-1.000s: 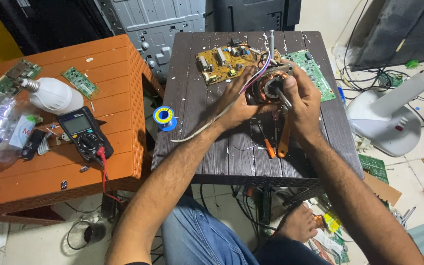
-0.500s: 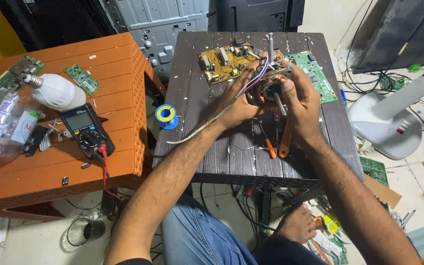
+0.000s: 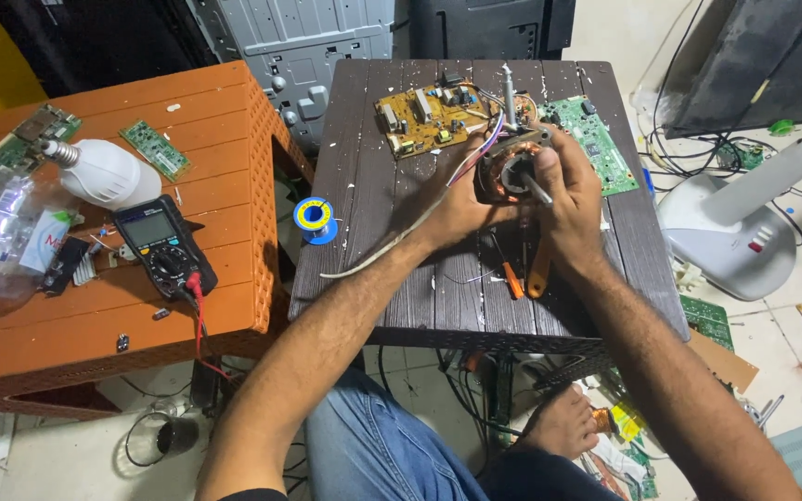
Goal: The person disassembles a small electric motor, separating the stator and rotor components. They then reassemble the motor by aligning the rotor with the stator and securing the housing, handling the wires and internal parts throughout the process.
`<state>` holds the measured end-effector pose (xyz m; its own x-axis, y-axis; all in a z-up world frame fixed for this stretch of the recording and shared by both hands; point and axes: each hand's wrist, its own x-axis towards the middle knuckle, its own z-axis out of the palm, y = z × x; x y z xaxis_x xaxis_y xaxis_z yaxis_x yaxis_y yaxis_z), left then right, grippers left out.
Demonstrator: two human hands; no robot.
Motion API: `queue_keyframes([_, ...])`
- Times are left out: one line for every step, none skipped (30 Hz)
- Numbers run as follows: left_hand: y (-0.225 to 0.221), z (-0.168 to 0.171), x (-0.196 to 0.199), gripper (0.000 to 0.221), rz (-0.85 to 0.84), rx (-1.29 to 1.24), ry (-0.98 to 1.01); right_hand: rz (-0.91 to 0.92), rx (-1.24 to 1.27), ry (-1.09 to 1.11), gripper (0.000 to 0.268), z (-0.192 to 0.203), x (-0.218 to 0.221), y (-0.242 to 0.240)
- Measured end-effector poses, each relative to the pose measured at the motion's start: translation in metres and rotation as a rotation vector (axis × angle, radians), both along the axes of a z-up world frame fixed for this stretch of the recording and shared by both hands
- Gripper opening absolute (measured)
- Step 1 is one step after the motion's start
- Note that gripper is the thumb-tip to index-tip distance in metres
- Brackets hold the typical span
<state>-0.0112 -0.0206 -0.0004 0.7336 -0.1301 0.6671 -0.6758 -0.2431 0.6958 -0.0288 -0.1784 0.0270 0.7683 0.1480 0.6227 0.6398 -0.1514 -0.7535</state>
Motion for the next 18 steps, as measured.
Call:
queue_keyframes([0.001,-0.002,0.002,0.097,0.001,-0.002,0.000,0.001,-0.002,0.000,0.048,-0.001,0.001,-0.001])
queue_keyframes([0.002,-0.004,0.004,0.099,-0.014,0.038,0.032,-0.006,-0.008,-0.002,0.050,-0.002,0.002,-0.001])
queue_keyframes([0.004,-0.007,0.006,0.101,-0.028,0.078,0.063,-0.013,-0.014,-0.005,0.052,-0.003,0.003,0.000])
queue_keyframes([0.005,-0.009,0.008,0.101,-0.027,0.077,0.063,-0.011,-0.015,-0.005,0.052,-0.002,0.001,0.001])
queue_keyframes([0.006,-0.010,0.009,0.098,-0.044,0.070,0.055,-0.026,-0.027,-0.012,0.053,-0.001,-0.001,0.002])
queue_keyframes([0.007,-0.012,0.010,0.096,-0.057,0.061,0.048,-0.037,-0.041,-0.018,0.055,0.000,-0.002,0.004])
queue_keyframes([0.006,-0.008,0.007,0.096,-0.052,0.058,0.048,-0.032,-0.045,-0.018,0.055,0.001,-0.004,0.003])
queue_keyframes([0.007,-0.003,0.004,0.097,-0.033,0.059,0.021,-0.042,-0.045,-0.018,0.055,0.001,-0.005,0.004])
queue_keyframes([0.009,0.001,-0.001,0.098,-0.014,0.060,-0.005,-0.052,-0.046,-0.018,0.055,0.002,-0.007,0.006])
queue_keyframes([0.005,-0.001,-0.003,0.098,0.013,0.060,-0.005,-0.025,-0.046,-0.020,0.055,0.002,-0.007,0.005])
queue_keyframes([0.003,-0.003,-0.006,0.097,-0.107,-0.126,0.051,-0.097,-0.091,-0.069,0.053,0.001,-0.008,0.005])
queue_keyframes([0.006,-0.006,-0.011,0.095,-0.211,-0.312,0.105,-0.154,-0.132,-0.116,0.051,0.000,-0.008,0.011])
queue_keyframes([0.006,-0.010,-0.007,0.095,-0.169,-0.312,0.103,-0.111,-0.127,-0.115,0.051,0.000,-0.010,0.007])
queue_keyframes([0.010,-0.015,-0.002,0.092,-0.039,-0.109,-0.003,-0.094,-0.278,-0.401,0.034,-0.001,-0.009,0.005])
queue_keyframes([0.014,-0.020,0.003,0.088,0.088,0.101,-0.098,-0.077,-0.416,-0.692,0.033,-0.002,-0.006,0.003])
queue_keyframes([-0.004,-0.063,0.025,0.088,0.138,0.112,-0.090,-0.031,-0.390,-0.696,0.033,-0.013,0.002,-0.004])
queue_keyframes([-0.018,-0.095,0.051,0.098,-0.099,-0.088,0.021,-0.126,-0.464,-0.702,0.027,-0.023,0.013,-0.009])
queue_keyframes([-0.036,-0.115,0.086,0.108,-0.342,-0.295,0.122,-0.228,-0.537,-0.709,0.020,-0.033,0.024,-0.015])
